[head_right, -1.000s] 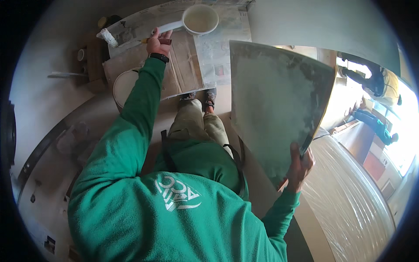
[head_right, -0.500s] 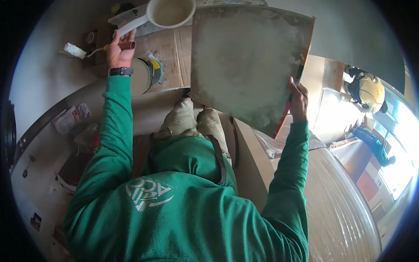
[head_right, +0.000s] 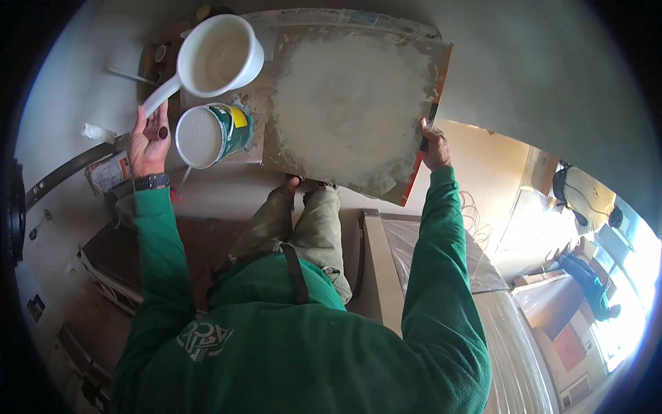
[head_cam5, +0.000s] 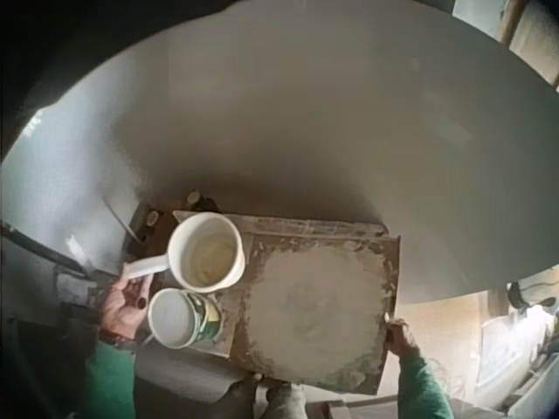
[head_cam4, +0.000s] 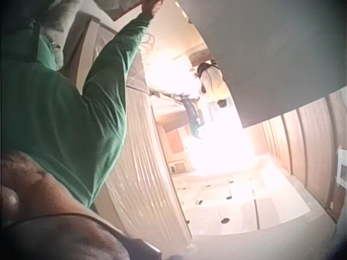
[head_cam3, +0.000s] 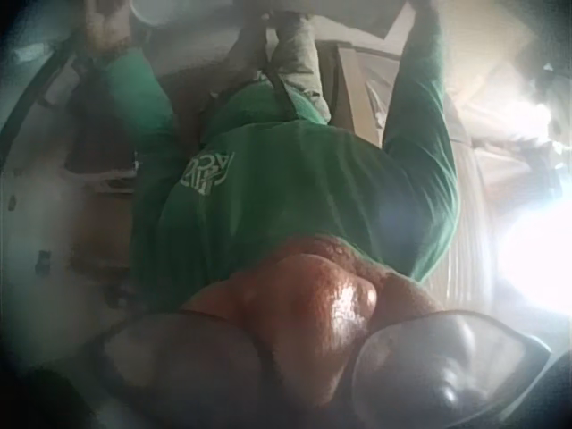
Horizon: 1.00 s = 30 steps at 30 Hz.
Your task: The person uses a putty knife to spread a white plaster-like substance evenly across a rectangular board. They then set the board aside and pick up a paint roller and a bucket of white liquid, preparing to apply the liquid to the board.
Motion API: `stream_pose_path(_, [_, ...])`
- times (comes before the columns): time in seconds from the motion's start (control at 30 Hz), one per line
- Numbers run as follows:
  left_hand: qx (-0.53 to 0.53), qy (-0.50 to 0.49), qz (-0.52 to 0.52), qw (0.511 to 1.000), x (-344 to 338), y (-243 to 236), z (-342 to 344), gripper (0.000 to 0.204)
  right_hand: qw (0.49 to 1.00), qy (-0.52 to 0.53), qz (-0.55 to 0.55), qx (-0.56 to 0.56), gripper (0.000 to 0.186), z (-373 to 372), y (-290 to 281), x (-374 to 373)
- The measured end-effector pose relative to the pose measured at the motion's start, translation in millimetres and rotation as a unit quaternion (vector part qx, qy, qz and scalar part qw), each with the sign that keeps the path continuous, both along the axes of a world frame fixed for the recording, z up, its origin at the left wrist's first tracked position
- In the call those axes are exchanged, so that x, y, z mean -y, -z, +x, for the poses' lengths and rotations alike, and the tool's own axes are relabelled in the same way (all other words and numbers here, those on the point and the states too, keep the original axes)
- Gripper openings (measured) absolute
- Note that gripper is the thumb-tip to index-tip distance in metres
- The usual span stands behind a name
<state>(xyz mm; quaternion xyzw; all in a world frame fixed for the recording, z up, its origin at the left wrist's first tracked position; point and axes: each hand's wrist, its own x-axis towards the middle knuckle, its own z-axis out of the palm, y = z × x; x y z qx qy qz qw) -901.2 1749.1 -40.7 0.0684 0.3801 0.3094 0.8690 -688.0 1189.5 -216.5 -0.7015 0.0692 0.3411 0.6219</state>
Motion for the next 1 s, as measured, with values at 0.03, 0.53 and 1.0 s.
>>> stream_pose_path(0.03, [0.006,-0.003,-0.005,1.000,1.9,-1.9,-3.4,0.033,0.996,-0.036,-0.022,0.074,0.032,1.7,12.3,-2.2])
stream_pose_path(0.53, [0.039,0.059,-0.009,0.997,23.4,-10.1,-34.7,0.026,0.985,0.063,-0.005,-0.161,0.043,33.0,112.4,-16.6])
stream_pose_path(1.0, [-0.040,0.116,0.042,0.992,105.3,-34.2,11.9,0.031,0.941,0.034,-0.229,0.247,0.020,-90.2,-0.4,-87.7])
